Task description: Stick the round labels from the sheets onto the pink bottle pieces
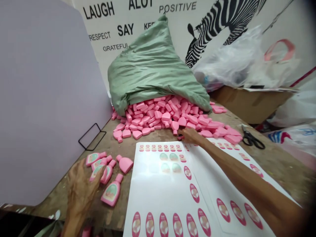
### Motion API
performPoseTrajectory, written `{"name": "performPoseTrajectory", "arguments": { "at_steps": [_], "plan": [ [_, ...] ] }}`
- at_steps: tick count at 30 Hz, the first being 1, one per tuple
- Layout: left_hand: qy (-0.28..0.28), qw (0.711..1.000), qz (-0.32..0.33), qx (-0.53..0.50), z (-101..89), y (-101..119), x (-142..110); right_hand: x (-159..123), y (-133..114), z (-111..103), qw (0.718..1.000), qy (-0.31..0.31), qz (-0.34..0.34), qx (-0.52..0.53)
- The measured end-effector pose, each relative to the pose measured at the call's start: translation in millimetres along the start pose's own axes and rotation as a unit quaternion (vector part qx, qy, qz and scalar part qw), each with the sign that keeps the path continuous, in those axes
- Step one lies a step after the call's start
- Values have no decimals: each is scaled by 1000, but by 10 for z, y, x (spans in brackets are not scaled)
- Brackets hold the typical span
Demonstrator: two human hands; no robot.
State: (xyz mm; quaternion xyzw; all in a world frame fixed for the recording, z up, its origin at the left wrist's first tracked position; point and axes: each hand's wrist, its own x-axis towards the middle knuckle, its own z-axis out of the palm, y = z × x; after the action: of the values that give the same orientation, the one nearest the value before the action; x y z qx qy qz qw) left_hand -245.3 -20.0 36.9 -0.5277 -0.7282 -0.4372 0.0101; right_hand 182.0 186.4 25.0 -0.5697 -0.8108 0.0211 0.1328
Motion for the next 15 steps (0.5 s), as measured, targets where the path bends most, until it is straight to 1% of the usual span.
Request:
{"name": "performPoseTrajectory", "arguments": {
  "at_steps": [2, 3, 5, 6, 7, 9, 11, 12, 13, 14, 15],
  "plan": [
    [21, 999, 21, 24, -73, 240, -124, -28, -67, -104, 1000, 17, 13, 3],
    [15, 999, 34, 10, -80, 381, -206, -81, -123, -172, 999, 33, 24, 12],
    [-44, 996, 38, -69, -27, 690, -394, -271, -309, -315, 994, 67, 47, 71],
    [-83, 989, 37, -114, 29, 850, -494, -406, -448, -379, 983, 86, 56, 149],
    [-125, 979, 40, -158, 97, 1006, -596, -565, -616, -429, 965, 87, 59, 241],
    [-223, 943, 24, -247, 241, 1282, -797, -923, -1003, -478, 923, 35, 57, 380],
    [-320, 887, -18, -334, 354, 1472, -981, -1267, -1361, -458, 878, -32, 66, 473],
    [-354, 859, -41, -366, 389, 1524, -1060, -1408, -1490, -431, 860, -52, 72, 502],
    [-380, 837, -64, -389, 411, 1546, -1129, -1519, -1568, -397, 852, -67, 70, 514],
    [-395, 821, -88, -403, 419, 1542, -1183, -1597, -1590, -362, 851, -80, 67, 514],
    [-402, 809, -116, -412, 418, 1519, -1223, -1644, -1559, -325, 858, -85, 65, 502]
  ]
}}
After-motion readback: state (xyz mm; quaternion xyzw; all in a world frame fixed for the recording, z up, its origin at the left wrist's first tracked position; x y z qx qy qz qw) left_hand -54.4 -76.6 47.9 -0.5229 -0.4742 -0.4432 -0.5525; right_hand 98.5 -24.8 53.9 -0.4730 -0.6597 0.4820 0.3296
